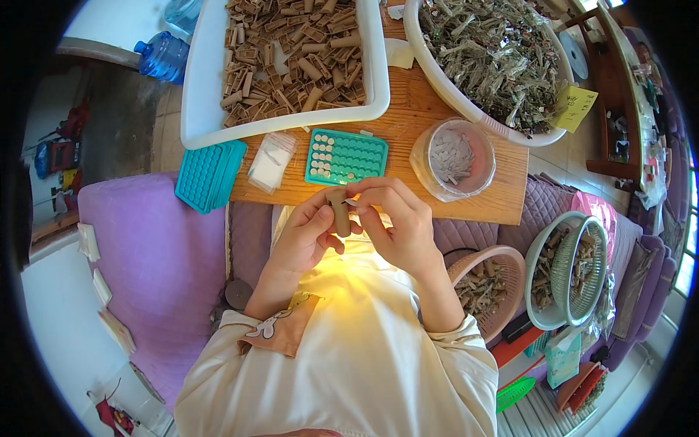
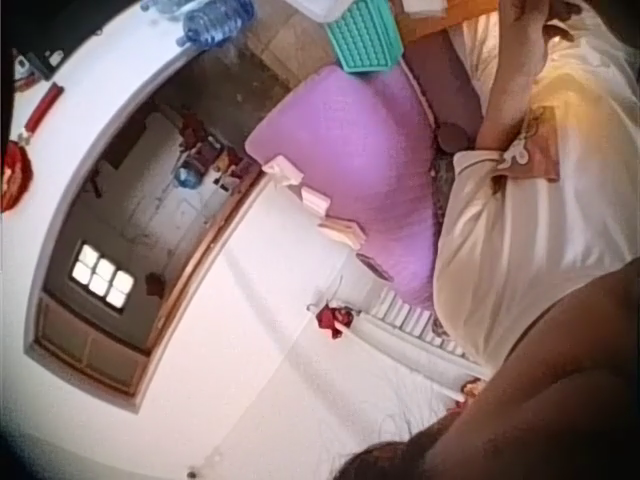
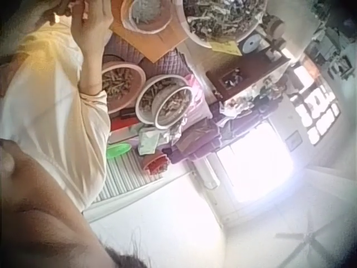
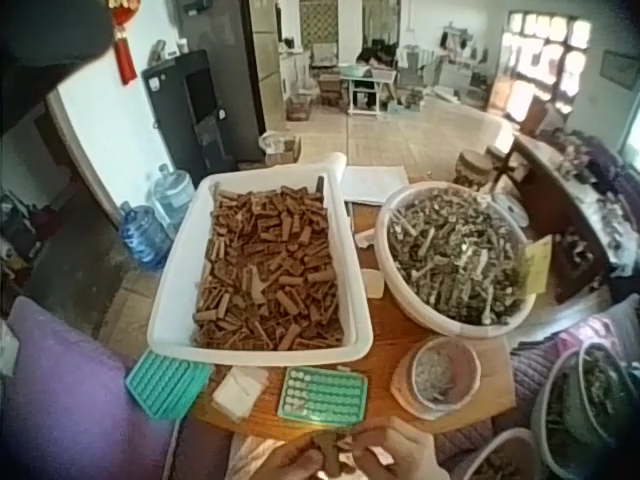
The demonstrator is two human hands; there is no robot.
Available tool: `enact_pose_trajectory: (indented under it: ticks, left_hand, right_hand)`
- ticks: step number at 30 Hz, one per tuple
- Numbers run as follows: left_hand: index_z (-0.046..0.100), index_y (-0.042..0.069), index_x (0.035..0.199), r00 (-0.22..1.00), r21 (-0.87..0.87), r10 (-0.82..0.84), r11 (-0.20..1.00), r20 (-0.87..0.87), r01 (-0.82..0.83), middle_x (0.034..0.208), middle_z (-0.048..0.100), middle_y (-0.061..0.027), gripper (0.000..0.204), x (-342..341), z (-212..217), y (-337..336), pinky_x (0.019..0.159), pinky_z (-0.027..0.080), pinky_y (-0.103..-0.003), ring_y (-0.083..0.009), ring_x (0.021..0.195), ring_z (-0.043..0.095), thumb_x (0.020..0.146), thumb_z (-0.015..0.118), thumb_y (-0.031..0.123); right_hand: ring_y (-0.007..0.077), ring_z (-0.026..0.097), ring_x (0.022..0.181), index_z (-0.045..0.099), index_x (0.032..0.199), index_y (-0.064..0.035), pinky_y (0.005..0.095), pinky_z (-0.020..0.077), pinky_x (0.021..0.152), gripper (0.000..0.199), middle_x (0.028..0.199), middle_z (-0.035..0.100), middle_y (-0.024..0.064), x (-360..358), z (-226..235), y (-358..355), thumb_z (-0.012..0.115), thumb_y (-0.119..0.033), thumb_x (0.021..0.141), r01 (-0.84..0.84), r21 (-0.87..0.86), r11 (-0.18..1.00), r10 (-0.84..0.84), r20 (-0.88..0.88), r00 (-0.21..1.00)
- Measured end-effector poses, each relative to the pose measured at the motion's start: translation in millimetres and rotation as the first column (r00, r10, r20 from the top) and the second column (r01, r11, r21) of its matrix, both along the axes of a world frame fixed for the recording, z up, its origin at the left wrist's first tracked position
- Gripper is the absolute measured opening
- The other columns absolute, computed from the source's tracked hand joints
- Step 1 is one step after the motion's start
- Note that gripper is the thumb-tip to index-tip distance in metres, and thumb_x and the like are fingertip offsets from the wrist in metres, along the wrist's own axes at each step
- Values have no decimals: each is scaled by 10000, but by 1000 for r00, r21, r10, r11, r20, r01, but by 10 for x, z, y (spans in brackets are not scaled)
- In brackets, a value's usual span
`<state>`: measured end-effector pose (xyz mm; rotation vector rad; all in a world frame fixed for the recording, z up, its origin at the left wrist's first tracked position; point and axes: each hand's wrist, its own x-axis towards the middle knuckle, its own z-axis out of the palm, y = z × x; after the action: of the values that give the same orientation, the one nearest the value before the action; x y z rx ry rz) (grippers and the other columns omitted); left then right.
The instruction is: The person places dried herbs into small cylindrical tubes and then secures each tube with a plastic cap by hand.
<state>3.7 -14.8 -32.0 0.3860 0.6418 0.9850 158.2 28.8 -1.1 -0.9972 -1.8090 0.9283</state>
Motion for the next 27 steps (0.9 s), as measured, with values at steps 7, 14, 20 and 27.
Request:
enact_pose_trajectory:
  ticks: [7,14,20,27]
  left_hand:
    - [372,37,1188,1000,-17,-18,1000,-11,18,1017,539,-71,392,1,8,-8,526,490,-217,-157,842,587,880,429,272]
    - [361,45,1201,992,-13,-58,998,-116,56,1055,535,-71,385,1,34,15,532,467,-224,-153,851,581,893,396,273]
    - [387,40,1171,986,-4,-78,997,-146,78,983,544,-53,340,32,52,53,510,466,-200,-135,833,586,900,381,244]
    - [414,26,1140,985,-61,-46,997,-167,37,919,554,-42,332,78,-19,76,437,422,-163,-112,761,595,903,378,256]
  right_hand:
    - [223,601,771,510,752,4,284,495,636,101,842,577,131,-12,14,-61,524,93,706,9,-23,1000,-8,50,999]
    - [213,600,750,521,748,-3,281,496,618,81,833,581,121,-34,-46,-106,557,61,714,78,-63,995,-76,34,996]
    - [198,597,740,518,749,7,262,493,607,71,844,579,112,-12,-37,-86,549,66,725,98,31,995,-100,79,992]
    - [191,595,699,528,764,20,258,505,581,66,847,574,114,-67,-140,-69,555,62,720,153,-189,970,-152,21,988]
